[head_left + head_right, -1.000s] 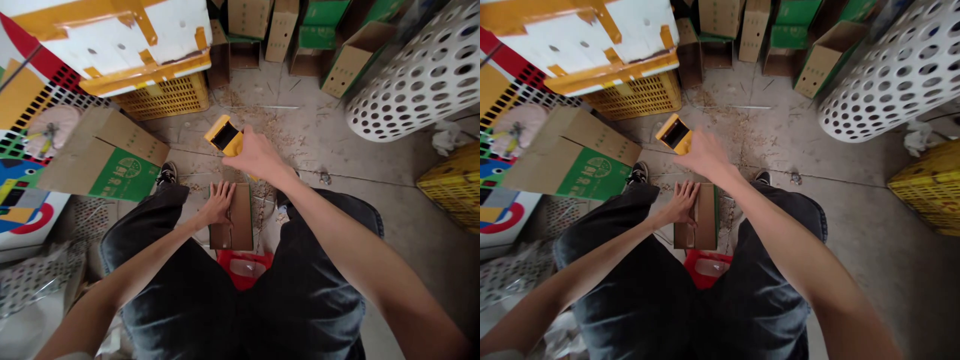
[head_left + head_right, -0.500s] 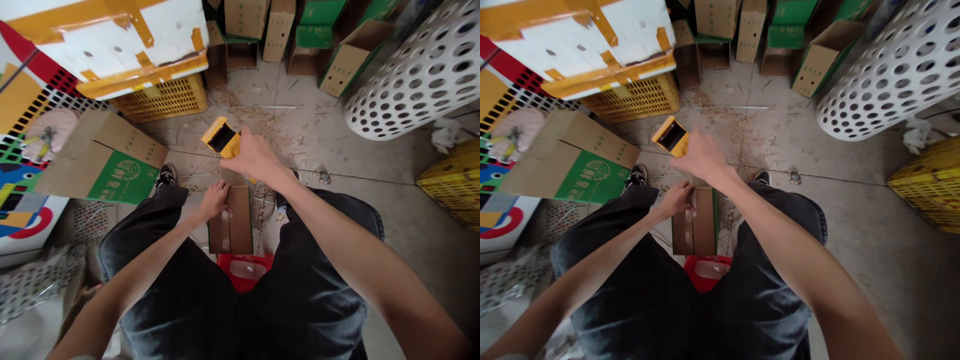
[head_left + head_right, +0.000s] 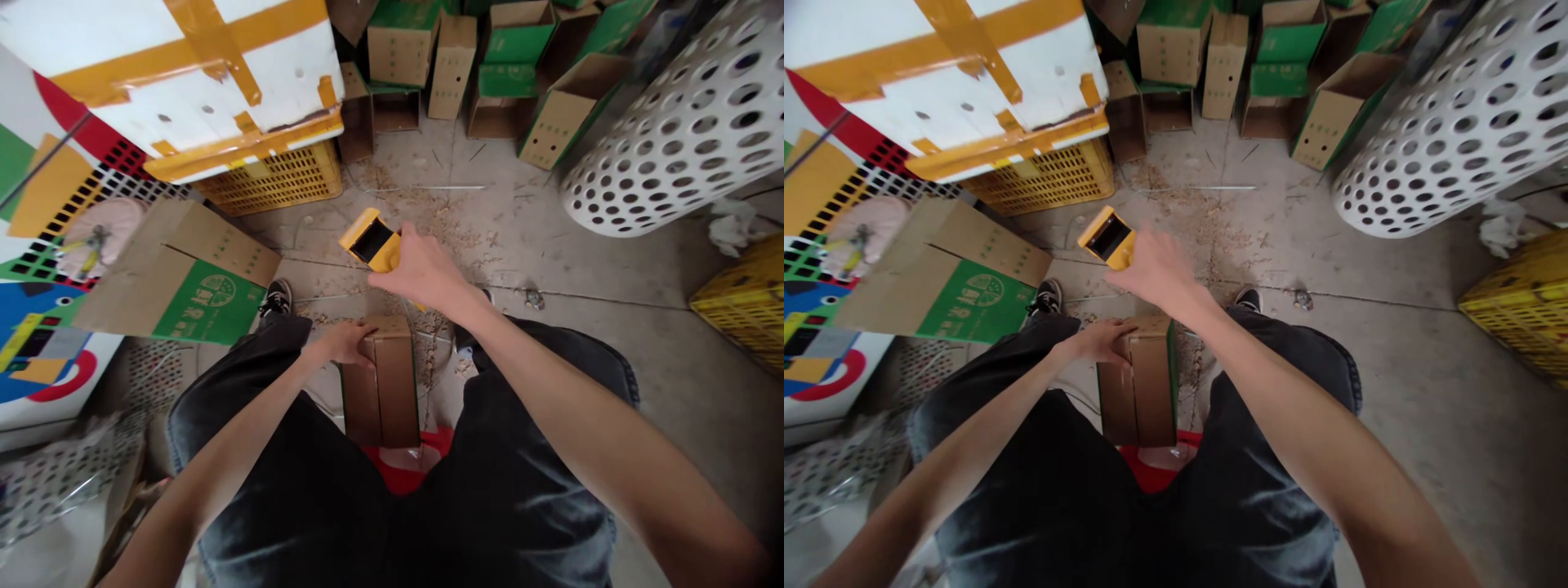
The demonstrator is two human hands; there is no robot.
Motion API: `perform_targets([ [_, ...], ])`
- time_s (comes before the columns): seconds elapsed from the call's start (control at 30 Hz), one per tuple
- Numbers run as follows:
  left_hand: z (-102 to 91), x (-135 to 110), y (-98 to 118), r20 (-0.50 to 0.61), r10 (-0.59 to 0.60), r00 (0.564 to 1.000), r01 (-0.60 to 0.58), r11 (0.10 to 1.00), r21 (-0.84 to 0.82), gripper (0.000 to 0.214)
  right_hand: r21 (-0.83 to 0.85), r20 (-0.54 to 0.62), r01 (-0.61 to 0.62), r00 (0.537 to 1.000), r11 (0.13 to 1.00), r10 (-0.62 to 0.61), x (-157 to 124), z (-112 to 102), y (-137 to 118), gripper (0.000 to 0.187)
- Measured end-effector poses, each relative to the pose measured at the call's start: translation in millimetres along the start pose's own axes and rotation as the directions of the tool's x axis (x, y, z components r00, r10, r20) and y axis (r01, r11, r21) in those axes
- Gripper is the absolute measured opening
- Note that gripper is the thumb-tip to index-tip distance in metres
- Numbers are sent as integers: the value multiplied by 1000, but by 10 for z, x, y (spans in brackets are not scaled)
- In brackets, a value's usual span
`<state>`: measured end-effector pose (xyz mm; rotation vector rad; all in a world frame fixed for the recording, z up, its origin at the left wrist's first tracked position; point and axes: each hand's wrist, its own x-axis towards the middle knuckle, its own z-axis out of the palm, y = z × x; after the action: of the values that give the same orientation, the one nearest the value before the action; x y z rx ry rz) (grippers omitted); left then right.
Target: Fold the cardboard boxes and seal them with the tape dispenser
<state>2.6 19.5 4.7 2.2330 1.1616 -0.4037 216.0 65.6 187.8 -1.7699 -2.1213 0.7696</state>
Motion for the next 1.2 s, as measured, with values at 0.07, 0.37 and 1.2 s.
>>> perform_targets([
  [0.07,-41,-24,59,13,-28,1000,27,999,43,102,-9,0,5,1000,1000,-5,0,2,1,64],
  [0.37,113,-111,265,-121,-51,991,44,997,-64,85,-42,-9,9,1000,999,-9,17,37,27,65],
  [1.2,-31,-15,476,-59,144,988,-149,983,-105,92,-73,26,25,999,997,-23,11,44,-9,61],
])
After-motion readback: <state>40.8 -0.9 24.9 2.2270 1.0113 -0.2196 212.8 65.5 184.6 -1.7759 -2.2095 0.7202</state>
